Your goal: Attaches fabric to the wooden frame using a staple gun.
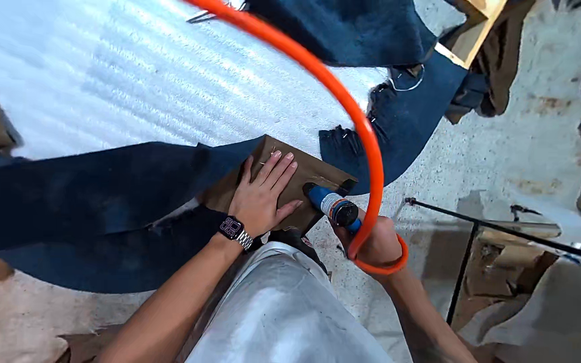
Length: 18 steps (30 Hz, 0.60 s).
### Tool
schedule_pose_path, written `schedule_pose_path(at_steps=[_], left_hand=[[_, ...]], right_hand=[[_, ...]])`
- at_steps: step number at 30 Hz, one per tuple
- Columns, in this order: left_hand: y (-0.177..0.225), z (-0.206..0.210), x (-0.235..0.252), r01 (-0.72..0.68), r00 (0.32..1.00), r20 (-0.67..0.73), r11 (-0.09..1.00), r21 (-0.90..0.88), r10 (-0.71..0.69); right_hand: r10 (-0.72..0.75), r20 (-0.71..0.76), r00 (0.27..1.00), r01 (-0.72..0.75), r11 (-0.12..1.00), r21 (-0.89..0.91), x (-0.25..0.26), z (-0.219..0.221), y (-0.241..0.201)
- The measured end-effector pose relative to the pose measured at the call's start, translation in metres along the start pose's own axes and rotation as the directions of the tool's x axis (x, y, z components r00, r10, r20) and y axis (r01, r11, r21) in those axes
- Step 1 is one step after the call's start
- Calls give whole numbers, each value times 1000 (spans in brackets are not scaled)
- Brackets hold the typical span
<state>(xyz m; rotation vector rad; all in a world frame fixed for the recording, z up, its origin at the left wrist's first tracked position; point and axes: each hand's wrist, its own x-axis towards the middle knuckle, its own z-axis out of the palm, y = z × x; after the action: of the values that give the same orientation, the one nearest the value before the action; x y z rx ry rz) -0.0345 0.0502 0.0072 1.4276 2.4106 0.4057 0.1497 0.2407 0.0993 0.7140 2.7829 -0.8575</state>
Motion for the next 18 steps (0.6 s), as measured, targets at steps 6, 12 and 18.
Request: schedule_pose_path(at_steps=[6,12,18], left_hand=[[-8,0,-3,-56,998,23,998,-14,56],[-26,-5,-20,-119,992,39,993,-17,120],[-38,-10,-32,-164,983,73,985,-60,168]], right_hand=[[35,59,998,-31,998,-63,-8,4,-14],[9,47,999,-9,1000,2,-21,17,-26],[50,86,995,-51,999,3,-39,35,-47]])
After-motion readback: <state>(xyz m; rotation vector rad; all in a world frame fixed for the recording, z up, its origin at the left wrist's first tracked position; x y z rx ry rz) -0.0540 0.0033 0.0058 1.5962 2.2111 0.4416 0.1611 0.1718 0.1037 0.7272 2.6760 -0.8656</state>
